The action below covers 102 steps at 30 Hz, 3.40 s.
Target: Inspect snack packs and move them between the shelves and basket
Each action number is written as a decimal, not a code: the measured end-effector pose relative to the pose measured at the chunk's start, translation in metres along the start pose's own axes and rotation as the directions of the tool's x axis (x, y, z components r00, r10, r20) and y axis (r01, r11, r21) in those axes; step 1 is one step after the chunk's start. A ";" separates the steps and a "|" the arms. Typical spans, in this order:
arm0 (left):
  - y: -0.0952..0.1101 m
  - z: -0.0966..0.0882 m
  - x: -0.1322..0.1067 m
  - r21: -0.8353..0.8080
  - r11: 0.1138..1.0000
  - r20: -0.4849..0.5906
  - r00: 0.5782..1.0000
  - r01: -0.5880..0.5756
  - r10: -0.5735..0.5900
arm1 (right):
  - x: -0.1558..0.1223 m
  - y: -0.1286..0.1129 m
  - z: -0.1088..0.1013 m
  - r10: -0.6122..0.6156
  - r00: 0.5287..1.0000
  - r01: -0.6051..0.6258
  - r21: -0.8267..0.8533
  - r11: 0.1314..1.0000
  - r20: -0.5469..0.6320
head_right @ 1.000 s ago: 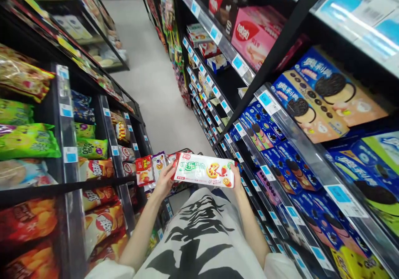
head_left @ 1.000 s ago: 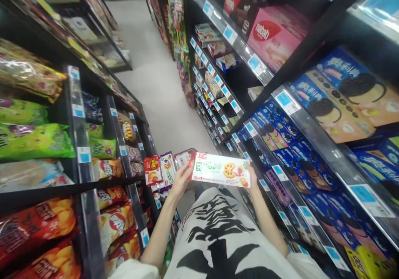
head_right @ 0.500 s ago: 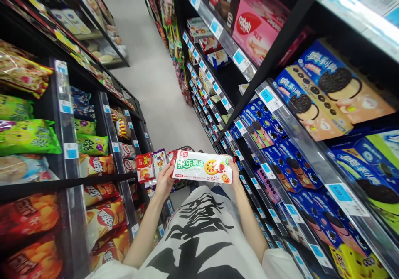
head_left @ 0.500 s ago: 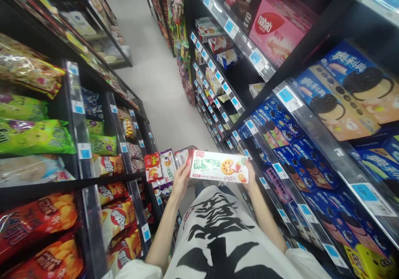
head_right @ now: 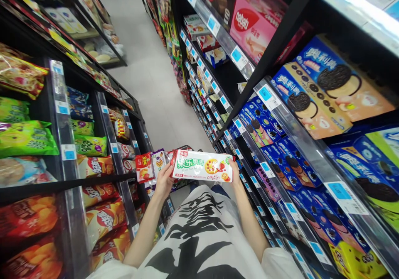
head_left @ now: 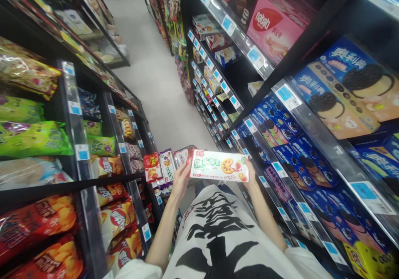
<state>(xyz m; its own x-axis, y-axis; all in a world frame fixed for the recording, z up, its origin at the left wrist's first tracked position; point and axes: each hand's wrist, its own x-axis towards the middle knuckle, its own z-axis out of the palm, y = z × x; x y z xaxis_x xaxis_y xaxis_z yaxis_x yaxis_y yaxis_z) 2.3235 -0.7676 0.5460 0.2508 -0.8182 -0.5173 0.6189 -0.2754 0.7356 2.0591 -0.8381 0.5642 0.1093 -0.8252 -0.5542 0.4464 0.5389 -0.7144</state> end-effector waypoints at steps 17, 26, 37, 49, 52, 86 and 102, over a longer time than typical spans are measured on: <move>-0.002 -0.001 0.000 0.026 1.000 0.055 0.998 -0.014 0.013 | 0.001 -0.002 -0.001 -0.010 0.999 0.010 -0.015 1.000 0.034; -0.003 -0.003 0.002 0.029 0.999 0.067 0.997 -0.038 0.036 | 0.000 -0.004 -0.004 -0.015 0.999 0.019 -0.082 0.996 0.041; -0.011 -0.020 0.002 0.069 0.984 0.062 0.985 -0.167 0.163 | -0.008 -0.018 -0.004 -0.148 0.970 0.212 -0.373 0.903 0.194; -0.007 -0.023 -0.006 -0.014 0.953 0.101 0.948 -0.301 0.301 | -0.020 -0.041 0.005 -0.352 0.866 0.492 -0.479 0.727 0.356; -0.008 -0.024 -0.006 0.008 0.943 0.157 0.931 -0.334 0.329 | -0.023 -0.044 0.005 -0.387 0.840 0.535 -0.462 0.707 0.380; -0.010 -0.048 -0.005 0.386 0.922 0.422 0.895 -0.031 -0.146 | -0.051 0.049 -0.055 0.358 0.903 -0.374 -0.025 0.927 -0.239; -0.110 0.041 0.050 0.091 0.950 -0.193 0.941 0.299 -0.278 | 0.023 -0.040 -0.103 0.359 0.927 -0.372 -0.363 0.854 -0.107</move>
<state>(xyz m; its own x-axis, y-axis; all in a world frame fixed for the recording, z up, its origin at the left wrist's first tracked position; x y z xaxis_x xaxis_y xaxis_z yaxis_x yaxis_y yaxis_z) 2.2372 -0.7989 0.4570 0.2075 -0.5961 -0.7757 0.5955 -0.5521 0.5836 1.9523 -0.8616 0.5360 0.1669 -0.5536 -0.8159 0.0187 0.8291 -0.5588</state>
